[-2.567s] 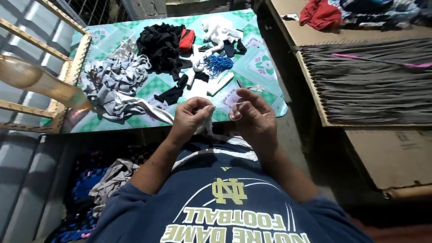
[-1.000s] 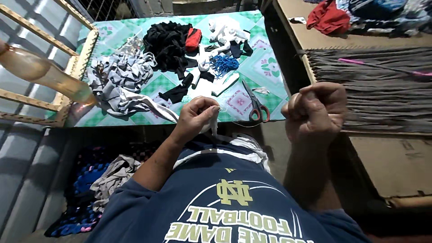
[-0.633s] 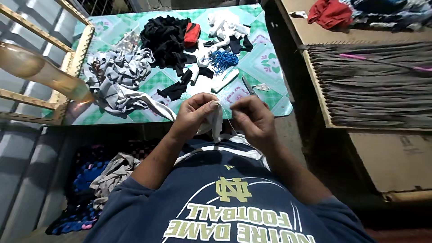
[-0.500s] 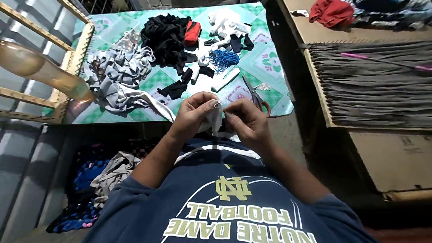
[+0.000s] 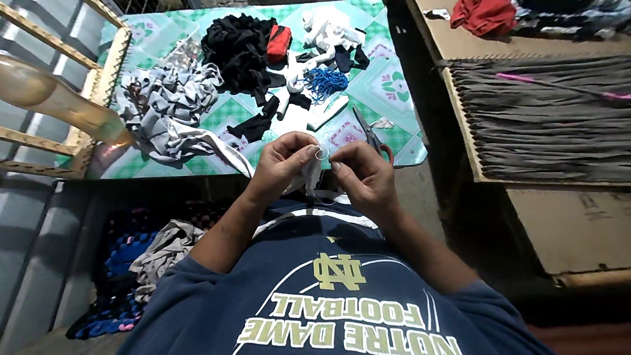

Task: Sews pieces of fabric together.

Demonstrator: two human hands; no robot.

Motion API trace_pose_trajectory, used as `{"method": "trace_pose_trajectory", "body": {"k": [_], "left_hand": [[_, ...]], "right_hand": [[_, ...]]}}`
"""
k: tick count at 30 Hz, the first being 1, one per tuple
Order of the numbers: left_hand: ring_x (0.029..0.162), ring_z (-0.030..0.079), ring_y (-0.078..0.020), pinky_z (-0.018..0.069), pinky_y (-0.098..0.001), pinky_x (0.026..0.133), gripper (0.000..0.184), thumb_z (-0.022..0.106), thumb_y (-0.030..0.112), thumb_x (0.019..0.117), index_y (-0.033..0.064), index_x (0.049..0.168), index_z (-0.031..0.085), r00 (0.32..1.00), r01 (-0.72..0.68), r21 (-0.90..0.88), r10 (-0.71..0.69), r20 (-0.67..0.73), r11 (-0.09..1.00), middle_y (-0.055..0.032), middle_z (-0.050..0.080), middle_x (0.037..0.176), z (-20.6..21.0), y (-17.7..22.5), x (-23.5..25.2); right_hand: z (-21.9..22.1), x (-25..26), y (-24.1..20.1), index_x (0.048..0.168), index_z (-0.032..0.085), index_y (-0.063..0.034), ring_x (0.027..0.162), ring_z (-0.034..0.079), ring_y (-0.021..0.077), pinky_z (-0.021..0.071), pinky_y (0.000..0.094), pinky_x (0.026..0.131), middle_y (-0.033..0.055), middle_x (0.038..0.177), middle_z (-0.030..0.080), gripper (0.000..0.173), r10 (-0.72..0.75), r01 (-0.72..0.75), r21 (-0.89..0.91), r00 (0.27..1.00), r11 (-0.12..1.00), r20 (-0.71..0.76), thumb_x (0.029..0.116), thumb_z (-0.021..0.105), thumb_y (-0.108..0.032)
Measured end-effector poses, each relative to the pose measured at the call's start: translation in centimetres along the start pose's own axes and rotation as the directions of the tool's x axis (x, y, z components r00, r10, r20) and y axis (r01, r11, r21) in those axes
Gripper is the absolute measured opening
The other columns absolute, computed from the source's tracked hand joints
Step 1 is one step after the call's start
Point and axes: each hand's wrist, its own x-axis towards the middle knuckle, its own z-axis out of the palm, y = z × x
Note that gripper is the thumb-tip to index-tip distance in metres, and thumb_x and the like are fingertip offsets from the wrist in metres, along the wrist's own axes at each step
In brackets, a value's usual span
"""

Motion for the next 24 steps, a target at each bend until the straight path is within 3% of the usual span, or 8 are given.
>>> {"method": "trace_pose_trajectory", "body": {"k": [4,7,10,14,24], "left_hand": [[0.077,0.063,-0.0012,0.0550,-0.0190,0.070,0.009,0.060,0.003,0.0985,0.0033,0.104,0.067,0.997,-0.077,0.128,0.076,0.019,0.989,0.0037,0.068,0.092,0.2,-0.1,0.0],[0.079,0.061,-0.0009,0.0530,-0.0168,0.070,0.009,0.061,0.004,0.0974,0.0018,0.103,0.068,0.996,-0.092,0.206,0.090,0.020,0.974,0.0014,0.065,0.096,0.3,-0.1,-0.1],[0.078,0.060,-0.0015,0.0522,-0.0168,0.069,0.009,0.062,0.004,0.0973,0.0012,0.102,0.068,0.996,-0.093,0.224,0.090,0.021,0.970,0.0004,0.065,0.095,0.2,-0.1,-0.2],[0.075,0.060,-0.0006,0.0523,-0.0171,0.067,0.008,0.060,0.004,0.0987,0.0025,0.103,0.067,0.995,-0.099,0.203,0.098,0.018,0.974,0.0025,0.065,0.092,0.0,-0.1,-0.1],[0.074,0.058,0.0005,0.0509,-0.0153,0.066,0.008,0.062,0.003,0.0976,0.0006,0.102,0.067,0.994,-0.112,0.221,0.107,0.034,0.969,0.0011,0.065,0.094,0.4,0.0,-0.1]], "right_hand": [[0.1,0.0,0.1,0.104,0.060,0.0063,0.063,0.056,-0.0023,0.0500,0.0132,0.057,0.0031,0.083,0.063,0.010,-0.039,0.039,-0.027,0.999,0.999,0.002,0.0966,0.055,0.001],[0.0,0.1,-0.4,0.106,0.059,0.0038,0.065,0.057,-0.0025,0.0514,0.0139,0.059,-0.0007,0.084,0.063,0.010,-0.025,0.027,0.068,0.999,0.997,-0.032,0.0981,0.053,0.002],[-0.1,0.1,-0.4,0.109,0.059,-0.0037,0.066,0.059,-0.0007,0.0541,0.0174,0.060,-0.0063,0.084,0.064,0.011,0.027,-0.010,0.245,0.997,0.969,-0.069,0.1003,0.053,-0.001],[-1.0,0.0,-0.4,0.110,0.061,-0.0100,0.062,0.057,0.0022,0.0536,0.0198,0.058,-0.0062,0.079,0.062,0.014,0.095,-0.050,0.387,0.991,0.921,-0.098,0.1030,0.050,-0.005],[-1.1,-0.1,-0.1,0.108,0.060,-0.0117,0.056,0.051,0.0021,0.0494,0.0173,0.054,-0.0058,0.073,0.055,0.016,0.222,-0.128,0.563,0.970,0.817,-0.101,0.1055,0.044,-0.009]]}}
